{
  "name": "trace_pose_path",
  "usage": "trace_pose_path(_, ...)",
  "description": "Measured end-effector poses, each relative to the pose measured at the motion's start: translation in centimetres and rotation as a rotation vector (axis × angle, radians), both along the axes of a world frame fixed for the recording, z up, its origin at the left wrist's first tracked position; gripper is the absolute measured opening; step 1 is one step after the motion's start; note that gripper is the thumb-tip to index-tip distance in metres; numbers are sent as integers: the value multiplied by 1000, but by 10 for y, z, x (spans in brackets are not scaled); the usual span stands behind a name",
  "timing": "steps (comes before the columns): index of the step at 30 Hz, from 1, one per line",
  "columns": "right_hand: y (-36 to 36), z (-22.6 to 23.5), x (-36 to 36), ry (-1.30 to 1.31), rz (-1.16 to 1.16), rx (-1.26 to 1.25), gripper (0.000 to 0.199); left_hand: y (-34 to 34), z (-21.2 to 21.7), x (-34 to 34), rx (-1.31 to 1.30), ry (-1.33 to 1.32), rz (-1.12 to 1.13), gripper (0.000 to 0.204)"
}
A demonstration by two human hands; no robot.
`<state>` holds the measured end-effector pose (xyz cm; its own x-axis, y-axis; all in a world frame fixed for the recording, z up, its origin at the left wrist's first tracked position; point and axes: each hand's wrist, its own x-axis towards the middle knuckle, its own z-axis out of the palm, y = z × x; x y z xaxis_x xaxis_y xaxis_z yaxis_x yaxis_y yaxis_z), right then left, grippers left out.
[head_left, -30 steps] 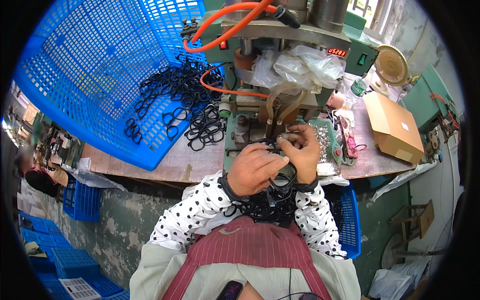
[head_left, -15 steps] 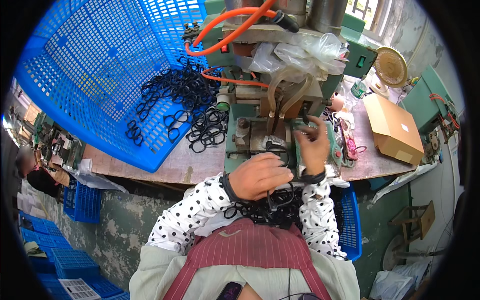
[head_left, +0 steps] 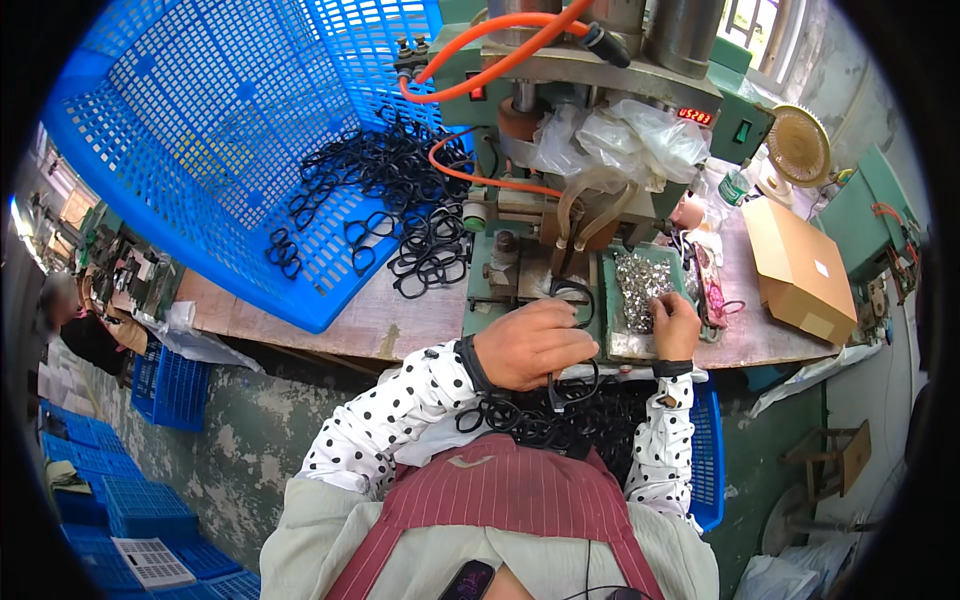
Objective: The person repeatedly picks black cable loops from a blue basket, places them into a press machine, and adds small metal components from a tray. The person operates the machine to join the parts and then removes the finished assemblies, placing them into a pile on the table.
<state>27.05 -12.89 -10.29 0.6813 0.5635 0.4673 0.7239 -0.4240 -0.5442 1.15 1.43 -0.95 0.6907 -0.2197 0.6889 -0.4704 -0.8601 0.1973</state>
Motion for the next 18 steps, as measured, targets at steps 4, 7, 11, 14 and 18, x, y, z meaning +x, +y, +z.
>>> trace_pose_path(4, 6, -5, -2, 77, -13, 199, 12, 10, 6, -21, 218, -31, 125, 43)
trace_pose_path(7, 8, 2, -13, 70, -40, 266, 10, 68, -33, -31, -22, -336, 678, 29)
trace_pose_path(11, 10, -5, -14, -63, -86, 268, 7, 143, -94, -31, -152, 218, 1527, 34)
trace_pose_path(14, 11, 4, -15, -275, -44, 265, 7, 161, -111, -20, -236, 582, 1649, 44)
trace_pose_path(18, 8, -3, -18, -72, -122, 221, 7, 172, -133, -17, -269, 444, 1515, 40)
